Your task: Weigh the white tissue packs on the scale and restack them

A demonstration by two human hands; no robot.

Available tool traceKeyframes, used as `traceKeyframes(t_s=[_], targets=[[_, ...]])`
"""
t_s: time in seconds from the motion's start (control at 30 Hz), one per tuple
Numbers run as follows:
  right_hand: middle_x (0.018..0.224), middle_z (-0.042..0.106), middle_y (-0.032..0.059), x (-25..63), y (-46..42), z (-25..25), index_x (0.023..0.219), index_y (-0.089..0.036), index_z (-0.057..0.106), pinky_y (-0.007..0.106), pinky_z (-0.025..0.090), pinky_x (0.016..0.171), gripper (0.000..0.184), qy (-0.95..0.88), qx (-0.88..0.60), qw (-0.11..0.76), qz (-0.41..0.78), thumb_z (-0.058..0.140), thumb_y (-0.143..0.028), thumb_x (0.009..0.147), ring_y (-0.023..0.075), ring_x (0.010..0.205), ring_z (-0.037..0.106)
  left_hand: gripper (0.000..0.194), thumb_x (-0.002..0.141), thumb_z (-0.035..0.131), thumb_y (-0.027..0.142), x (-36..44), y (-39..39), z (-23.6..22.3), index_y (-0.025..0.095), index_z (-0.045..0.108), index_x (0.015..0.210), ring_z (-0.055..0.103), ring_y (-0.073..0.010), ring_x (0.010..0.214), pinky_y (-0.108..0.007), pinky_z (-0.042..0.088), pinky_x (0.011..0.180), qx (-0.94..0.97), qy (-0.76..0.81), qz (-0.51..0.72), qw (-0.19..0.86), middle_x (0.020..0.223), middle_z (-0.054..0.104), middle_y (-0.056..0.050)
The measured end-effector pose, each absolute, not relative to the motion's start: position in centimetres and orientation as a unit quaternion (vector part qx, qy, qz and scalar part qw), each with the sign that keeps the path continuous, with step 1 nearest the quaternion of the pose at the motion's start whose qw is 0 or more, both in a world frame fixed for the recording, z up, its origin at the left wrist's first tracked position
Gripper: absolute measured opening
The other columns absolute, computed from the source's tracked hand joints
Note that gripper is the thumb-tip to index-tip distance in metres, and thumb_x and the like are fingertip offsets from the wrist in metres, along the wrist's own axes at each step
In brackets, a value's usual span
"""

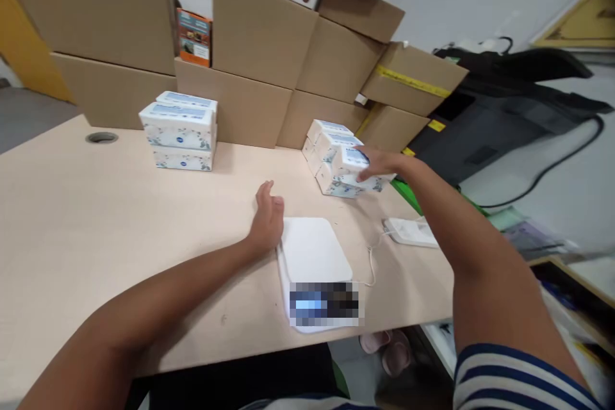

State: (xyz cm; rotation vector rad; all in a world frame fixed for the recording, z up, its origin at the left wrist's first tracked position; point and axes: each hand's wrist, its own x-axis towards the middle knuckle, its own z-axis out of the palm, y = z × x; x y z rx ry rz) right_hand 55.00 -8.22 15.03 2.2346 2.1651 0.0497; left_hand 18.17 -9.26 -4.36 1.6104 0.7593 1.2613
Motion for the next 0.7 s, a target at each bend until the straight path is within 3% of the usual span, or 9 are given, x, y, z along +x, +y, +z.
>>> traceKeyframes(t_s=[0.13, 0.23, 0.33, 0.4, 0.5, 0.6, 0.7], targets=[[0.148, 0.071, 0.02, 54.3, -7.6, 13.1, 0.151, -0.024, 0.066, 0.074, 0.053, 0.118, 0.106, 0.717, 0.695, -0.02, 0.044, 0.092, -0.053, 0.052, 0.0546, 0.138, 0.065, 0.095, 0.102, 0.023, 0.091, 18.1, -10.0, -4.0, 0.023, 0.039, 0.165, 0.064, -0.0353, 0.14, -0.059, 0.042, 0.134, 0.658, 0.307, 0.503, 0.468, 0.178, 0.029, -0.026], [0.144, 0.071, 0.0179, 53.6, -8.3, 12.2, 0.133, -0.03, 0.072, 0.07, 0.049, 0.123, 0.084, 0.753, 0.645, -0.085, 0.098, 0.079, -0.076, 0.063, 0.051, 0.142, 0.063, 0.088, 0.105, 0.026, 0.085, 17.8, -10.6, -3.6, 0.023, 0.04, 0.165, 0.064, -0.0377, 0.143, -0.06, 0.043, 0.133, 0.676, 0.296, 0.482, 0.472, 0.181, 0.025, -0.024], [0.137, 0.073, 0.0225, 51.9, -9.3, 10.8, 0.119, -0.032, 0.071, 0.079, 0.044, 0.118, 0.071, 0.762, 0.606, -0.157, 0.165, 0.064, -0.086, 0.074, 0.0526, 0.138, 0.064, 0.08, 0.11, 0.028, 0.076, 17.4, -11.2, -3.4, 0.02, 0.04, 0.166, 0.063, -0.0388, 0.143, -0.061, 0.043, 0.133, 0.679, 0.304, 0.467, 0.478, 0.182, 0.024, -0.025], [0.14, 0.072, 0.0248, 49.4, -9.6, 9.6, 0.123, -0.035, 0.069, 0.085, 0.036, 0.12, 0.065, 0.76, 0.587, -0.196, 0.201, 0.059, -0.084, 0.081, 0.055, 0.142, 0.061, 0.077, 0.111, 0.03, 0.071, 17.2, -11.4, -3.2, 0.019, 0.039, 0.166, 0.062, -0.0386, 0.145, -0.059, 0.042, 0.134, 0.677, 0.316, 0.455, 0.484, 0.182, 0.023, -0.026], [0.157, 0.064, 0.0252, 42.5, -8.3, 8.3, 0.146, -0.032, 0.063, 0.088, 0.024, 0.127, 0.065, 0.768, 0.563, -0.216, 0.216, 0.054, -0.069, 0.094, 0.055, 0.153, 0.051, 0.072, 0.112, 0.032, 0.066, 16.9, -11.8, -2.7, 0.018, 0.039, 0.166, 0.054, -0.0369, 0.156, -0.054, 0.037, 0.139, 0.682, 0.329, 0.429, 0.493, 0.183, 0.023, -0.024], [0.171, 0.053, 0.0246, 32.9, -4.4, 9.1, 0.162, -0.016, 0.054, 0.076, 0.035, 0.13, 0.069, 0.811, 0.532, -0.151, 0.189, 0.048, -0.052, 0.103, 0.0475, 0.16, 0.048, 0.066, 0.115, 0.03, 0.057, 16.4, -12.3, -2.0, 0.014, 0.041, 0.164, 0.04, -0.0344, 0.167, -0.052, 0.029, 0.143, 0.683, 0.346, 0.408, 0.497, 0.182, 0.026, -0.023], [0.181, 0.039, 0.0219, 24.0, 1.3, 11.6, 0.172, -0.014, 0.041, 0.064, 0.035, 0.136, 0.088, 0.837, 0.522, -0.116, 0.115, 0.056, -0.061, 0.1, 0.0436, 0.167, 0.039, 0.061, 0.115, 0.031, 0.051, 16.0, -12.7, -1.2, 0.012, 0.046, 0.16, 0.031, -0.0308, 0.172, -0.047, 0.026, 0.144, 0.68, 0.358, 0.391, 0.506, 0.179, 0.03, -0.023]])
